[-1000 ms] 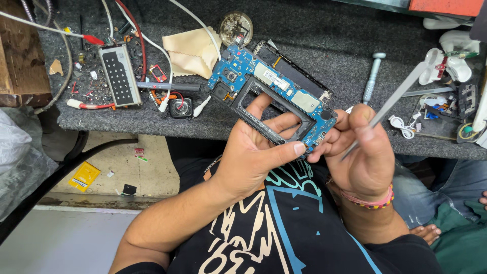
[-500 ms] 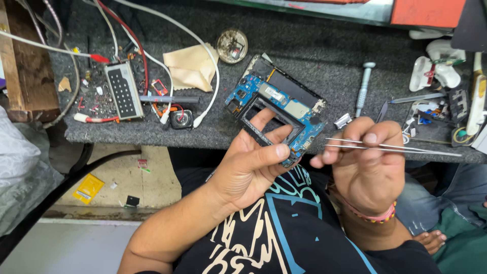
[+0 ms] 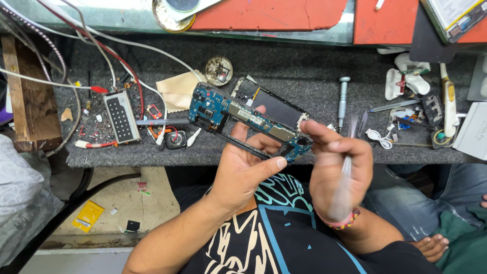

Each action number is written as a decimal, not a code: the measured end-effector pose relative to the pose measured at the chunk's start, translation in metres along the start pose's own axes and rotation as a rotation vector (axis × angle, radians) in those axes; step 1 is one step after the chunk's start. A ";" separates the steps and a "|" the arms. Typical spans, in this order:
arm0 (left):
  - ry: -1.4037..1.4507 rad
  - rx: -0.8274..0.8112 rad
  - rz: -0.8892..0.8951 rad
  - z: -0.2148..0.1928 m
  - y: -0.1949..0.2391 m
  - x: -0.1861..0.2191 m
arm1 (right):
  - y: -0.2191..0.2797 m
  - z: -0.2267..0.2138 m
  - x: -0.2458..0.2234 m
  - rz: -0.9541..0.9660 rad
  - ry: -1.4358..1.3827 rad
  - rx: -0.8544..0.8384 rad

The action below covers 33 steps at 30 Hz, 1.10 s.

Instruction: The person cleans a disassembled smartphone motherboard using a small brush and a liquid from a yellow bottle. They apply the liquid to specific areas and scrub the board with the brush.

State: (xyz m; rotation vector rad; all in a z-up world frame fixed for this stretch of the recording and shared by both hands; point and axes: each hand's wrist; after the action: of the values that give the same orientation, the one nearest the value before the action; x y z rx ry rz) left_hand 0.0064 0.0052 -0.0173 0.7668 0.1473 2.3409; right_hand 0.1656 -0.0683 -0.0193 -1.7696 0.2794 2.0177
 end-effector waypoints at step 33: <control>0.419 0.019 0.074 0.007 0.005 0.016 | -0.083 -0.063 -0.023 -0.022 1.196 -0.172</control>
State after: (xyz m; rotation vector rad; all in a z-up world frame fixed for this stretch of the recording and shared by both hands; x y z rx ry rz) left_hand -0.0021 0.0108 -0.0022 0.2837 0.3263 2.5459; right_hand 0.2613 -0.0263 0.0042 -2.8583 0.4223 0.7367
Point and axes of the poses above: each hand's wrist, its own y-axis away from the middle knuckle, its own z-axis out of the palm, x = y × z, and after that the axes turned 4 degrees about y, right-handed
